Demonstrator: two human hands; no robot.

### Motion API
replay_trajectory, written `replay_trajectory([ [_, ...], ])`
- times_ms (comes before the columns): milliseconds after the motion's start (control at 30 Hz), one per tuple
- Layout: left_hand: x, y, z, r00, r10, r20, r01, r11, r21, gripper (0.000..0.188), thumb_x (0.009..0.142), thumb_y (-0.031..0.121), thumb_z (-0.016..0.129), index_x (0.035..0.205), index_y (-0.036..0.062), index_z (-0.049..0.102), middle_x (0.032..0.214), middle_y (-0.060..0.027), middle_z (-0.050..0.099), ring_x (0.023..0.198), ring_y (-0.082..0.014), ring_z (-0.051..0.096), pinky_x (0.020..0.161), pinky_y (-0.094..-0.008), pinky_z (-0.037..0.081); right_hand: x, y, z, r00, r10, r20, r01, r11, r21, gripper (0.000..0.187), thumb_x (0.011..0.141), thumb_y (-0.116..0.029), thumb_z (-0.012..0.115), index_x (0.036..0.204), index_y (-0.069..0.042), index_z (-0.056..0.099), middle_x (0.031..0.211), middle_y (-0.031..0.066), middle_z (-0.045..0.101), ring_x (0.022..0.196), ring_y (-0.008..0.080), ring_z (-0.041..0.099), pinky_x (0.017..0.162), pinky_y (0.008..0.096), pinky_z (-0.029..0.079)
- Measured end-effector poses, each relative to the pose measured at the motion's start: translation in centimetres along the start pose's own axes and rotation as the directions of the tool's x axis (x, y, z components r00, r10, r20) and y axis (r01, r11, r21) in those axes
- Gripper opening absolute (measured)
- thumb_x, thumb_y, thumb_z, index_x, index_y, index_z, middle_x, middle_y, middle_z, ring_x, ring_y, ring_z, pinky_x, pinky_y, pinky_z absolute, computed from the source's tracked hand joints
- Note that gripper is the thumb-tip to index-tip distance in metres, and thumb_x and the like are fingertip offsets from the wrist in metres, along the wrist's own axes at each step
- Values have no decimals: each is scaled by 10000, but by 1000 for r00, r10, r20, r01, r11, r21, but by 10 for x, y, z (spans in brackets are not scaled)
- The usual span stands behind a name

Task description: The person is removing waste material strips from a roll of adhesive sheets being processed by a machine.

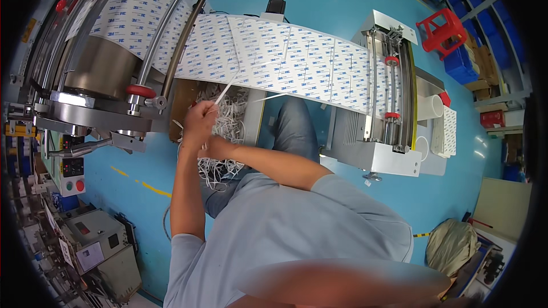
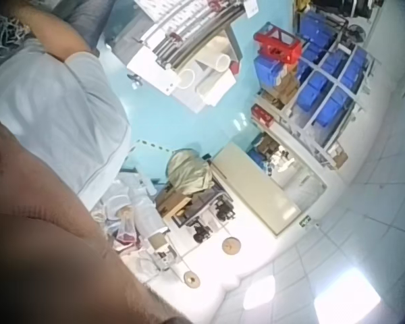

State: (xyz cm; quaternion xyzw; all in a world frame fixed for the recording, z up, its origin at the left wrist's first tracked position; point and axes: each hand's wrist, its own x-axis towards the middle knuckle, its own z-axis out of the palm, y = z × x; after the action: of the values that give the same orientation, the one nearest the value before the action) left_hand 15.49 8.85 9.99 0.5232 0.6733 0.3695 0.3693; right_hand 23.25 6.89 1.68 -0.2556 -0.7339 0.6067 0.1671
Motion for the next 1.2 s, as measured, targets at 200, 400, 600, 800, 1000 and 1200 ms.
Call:
replay_trajectory([
  [200,-2,-10,-30,979,-183,88,200,943,-266,130,865,148,554,906,43,619,602,64,446,513,-21,370,459,-187,281,-16,62,-19,999,35,19,-39,847,530,423,648,-122,770,1019,-42,584,909,29,601,837,123,549,748,279,455],
  [400,-15,-20,-51,955,-162,248,292,652,-699,180,871,110,511,965,-29,575,592,69,341,495,-11,272,450,-171,211,-46,91,-47,985,154,77,-167,746,645,466,721,-45,717,1144,-70,522,1023,28,572,909,106,530,733,245,452],
  [600,-12,-36,-66,981,-43,192,188,483,-855,211,847,137,500,960,-30,560,608,63,336,502,-18,264,446,-179,211,-50,83,-52,986,167,31,-139,686,714,389,763,-57,683,1120,-72,529,998,27,582,850,88,549,708,226,450],
  [800,-19,-20,-59,971,-151,187,237,722,-649,219,864,180,494,948,-7,573,625,69,347,540,-25,287,506,-177,241,-36,73,-56,987,163,16,-123,678,724,331,792,-77,658,1099,-65,534,969,13,585,825,78,543,687,209,437],
  [1000,-26,-36,-58,984,-134,116,158,957,-243,303,943,278,446,899,25,607,664,48,427,613,-39,374,561,-196,309,-33,65,-47,988,156,12,-117,683,721,288,815,-87,636,1085,-63,540,929,7,588,756,60,519,645,206,420],
  [1200,-32,-25,-54,998,47,-38,-50,996,-76,267,926,217,483,866,-15,600,890,-33,548,871,-129,518,797,-235,381,-29,66,-47,989,146,37,-125,658,743,274,818,-100,636,1074,-61,547,905,2,595,724,58,516,634,205,416],
])
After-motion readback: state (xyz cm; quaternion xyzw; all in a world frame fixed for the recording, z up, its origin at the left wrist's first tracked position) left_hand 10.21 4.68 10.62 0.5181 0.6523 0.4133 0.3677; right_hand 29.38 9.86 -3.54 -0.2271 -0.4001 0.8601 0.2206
